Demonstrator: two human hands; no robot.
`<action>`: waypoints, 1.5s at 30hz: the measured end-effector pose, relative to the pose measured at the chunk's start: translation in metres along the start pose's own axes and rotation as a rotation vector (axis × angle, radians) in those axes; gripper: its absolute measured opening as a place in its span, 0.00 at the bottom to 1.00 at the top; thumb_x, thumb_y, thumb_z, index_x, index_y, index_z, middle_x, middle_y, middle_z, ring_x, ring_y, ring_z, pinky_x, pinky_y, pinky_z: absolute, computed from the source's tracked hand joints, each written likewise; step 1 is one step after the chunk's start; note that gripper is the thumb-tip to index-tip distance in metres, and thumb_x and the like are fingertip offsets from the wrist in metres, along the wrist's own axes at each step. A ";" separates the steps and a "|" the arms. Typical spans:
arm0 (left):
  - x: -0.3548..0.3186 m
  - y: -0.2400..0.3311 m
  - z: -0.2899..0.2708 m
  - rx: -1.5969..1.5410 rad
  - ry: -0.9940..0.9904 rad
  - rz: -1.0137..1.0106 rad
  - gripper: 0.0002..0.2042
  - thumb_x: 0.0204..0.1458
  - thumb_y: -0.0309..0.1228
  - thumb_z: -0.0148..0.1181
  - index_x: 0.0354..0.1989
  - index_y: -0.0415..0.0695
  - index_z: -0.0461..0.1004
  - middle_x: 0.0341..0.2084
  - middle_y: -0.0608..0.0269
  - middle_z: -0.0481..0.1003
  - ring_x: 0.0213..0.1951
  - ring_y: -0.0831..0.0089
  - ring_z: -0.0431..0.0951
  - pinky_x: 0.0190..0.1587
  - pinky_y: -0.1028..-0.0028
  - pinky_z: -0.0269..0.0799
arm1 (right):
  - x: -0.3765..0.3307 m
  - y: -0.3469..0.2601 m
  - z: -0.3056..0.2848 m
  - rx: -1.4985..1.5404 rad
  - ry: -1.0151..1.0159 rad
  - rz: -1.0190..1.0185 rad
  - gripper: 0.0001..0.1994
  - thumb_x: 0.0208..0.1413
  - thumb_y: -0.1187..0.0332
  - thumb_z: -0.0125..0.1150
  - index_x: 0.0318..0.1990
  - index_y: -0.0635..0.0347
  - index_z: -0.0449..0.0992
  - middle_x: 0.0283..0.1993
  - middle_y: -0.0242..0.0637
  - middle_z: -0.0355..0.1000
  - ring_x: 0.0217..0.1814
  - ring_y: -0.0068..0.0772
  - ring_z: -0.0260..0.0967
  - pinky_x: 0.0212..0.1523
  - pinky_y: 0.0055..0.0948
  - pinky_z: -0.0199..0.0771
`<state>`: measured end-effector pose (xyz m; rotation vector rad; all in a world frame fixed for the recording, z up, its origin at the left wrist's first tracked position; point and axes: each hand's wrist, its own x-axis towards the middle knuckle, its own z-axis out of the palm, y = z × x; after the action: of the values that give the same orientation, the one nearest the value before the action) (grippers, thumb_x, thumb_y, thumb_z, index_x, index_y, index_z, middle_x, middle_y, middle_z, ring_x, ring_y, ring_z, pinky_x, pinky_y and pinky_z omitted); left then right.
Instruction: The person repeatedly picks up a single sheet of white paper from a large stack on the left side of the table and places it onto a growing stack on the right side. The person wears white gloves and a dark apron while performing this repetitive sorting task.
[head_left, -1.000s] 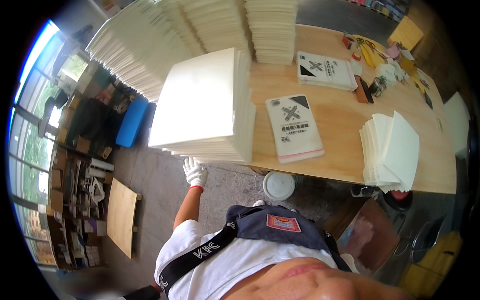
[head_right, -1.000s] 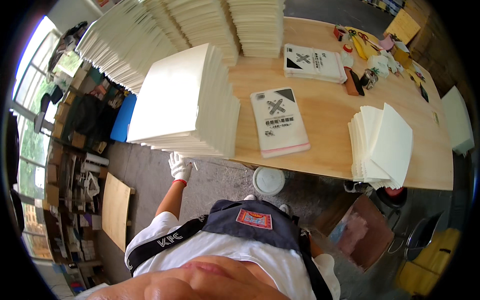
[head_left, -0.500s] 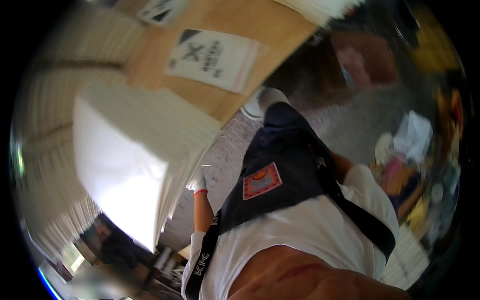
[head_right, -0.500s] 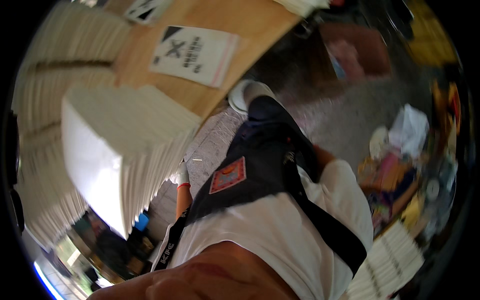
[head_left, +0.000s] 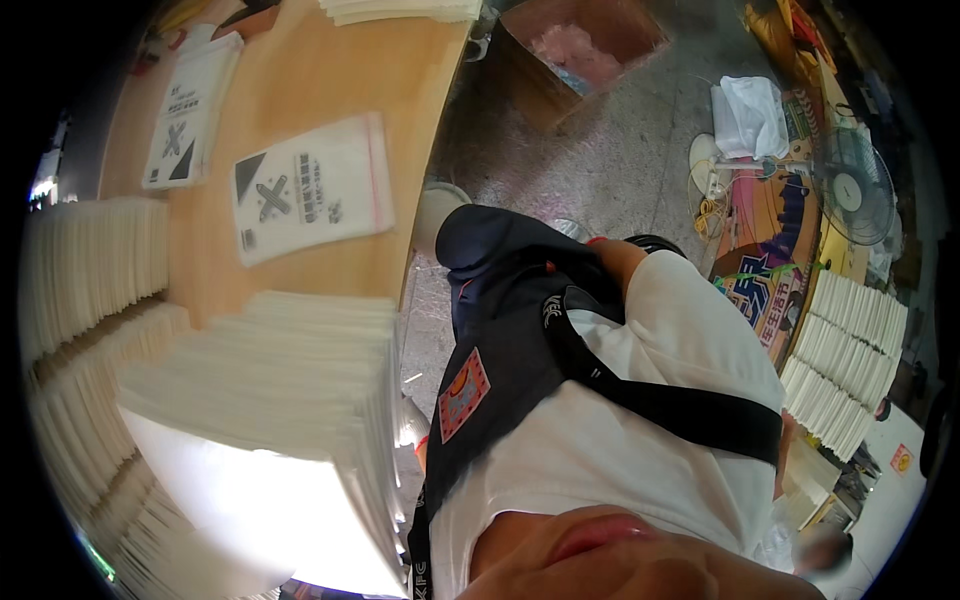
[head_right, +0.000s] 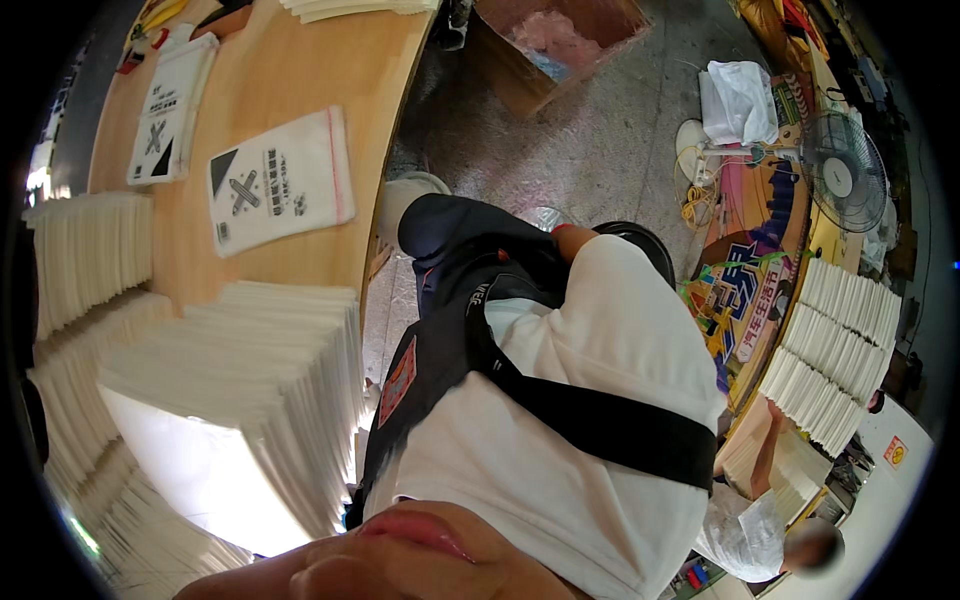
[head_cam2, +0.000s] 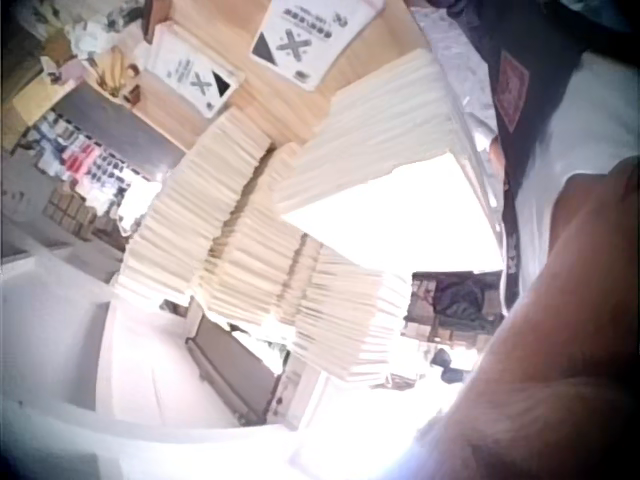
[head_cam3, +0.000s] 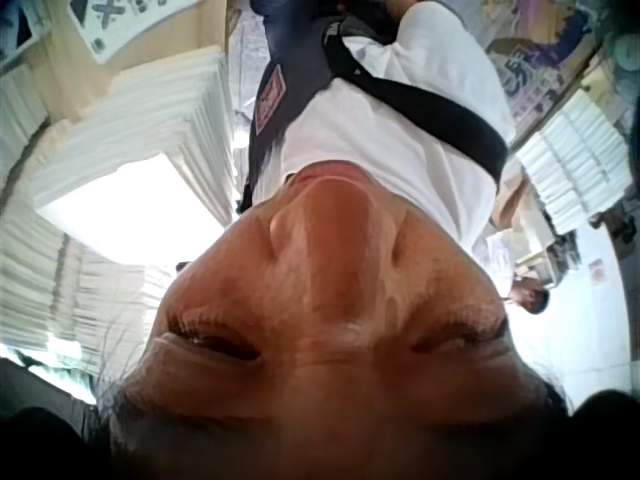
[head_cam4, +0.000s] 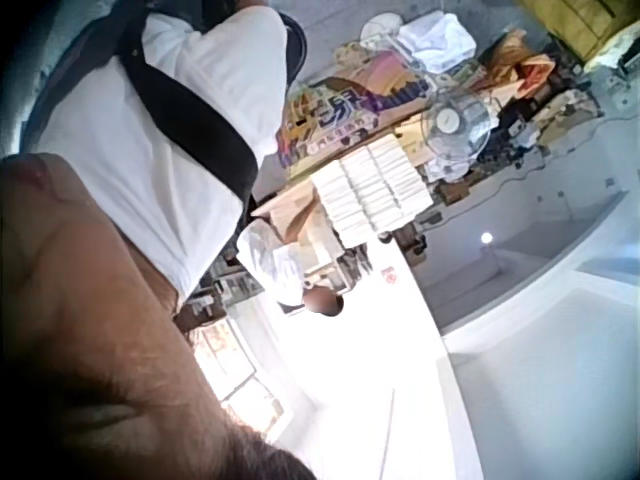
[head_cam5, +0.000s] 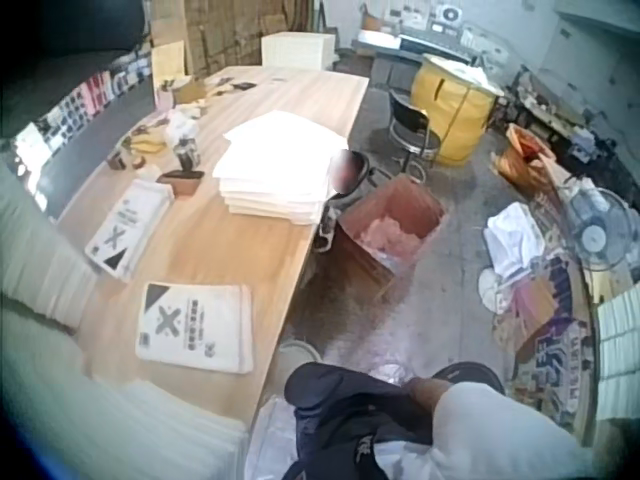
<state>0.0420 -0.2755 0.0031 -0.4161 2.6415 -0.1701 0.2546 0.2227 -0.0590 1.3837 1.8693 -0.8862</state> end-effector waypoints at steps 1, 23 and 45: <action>0.003 -0.002 0.002 -0.003 0.000 0.012 0.24 0.46 0.52 0.45 0.38 0.44 0.75 0.31 0.51 0.75 0.37 0.57 0.75 0.37 0.59 0.69 | -0.001 -0.003 -0.002 0.003 0.002 -0.004 0.15 0.44 0.58 0.57 0.36 0.58 0.74 0.36 0.44 0.72 0.38 0.40 0.70 0.38 0.36 0.69; 0.007 -0.015 0.012 -0.049 -0.007 0.071 0.26 0.47 0.51 0.48 0.45 0.42 0.70 0.40 0.53 0.72 0.44 0.60 0.71 0.45 0.63 0.65 | 0.033 -0.036 -0.048 -0.173 -0.037 -0.093 0.16 0.43 0.59 0.58 0.39 0.57 0.74 0.39 0.45 0.71 0.41 0.44 0.69 0.40 0.38 0.69; -0.061 0.070 -0.056 -0.211 -0.111 -0.341 0.27 0.46 0.48 0.50 0.50 0.42 0.68 0.43 0.44 0.71 0.48 0.57 0.71 0.46 0.60 0.67 | 0.156 -0.097 -0.136 -0.546 -0.213 -0.336 0.17 0.42 0.60 0.58 0.42 0.56 0.74 0.41 0.45 0.71 0.44 0.47 0.68 0.43 0.39 0.69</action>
<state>0.0498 -0.1874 0.0656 -0.9199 2.4692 0.0263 0.1095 0.3962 -0.0945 0.6357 2.0033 -0.5791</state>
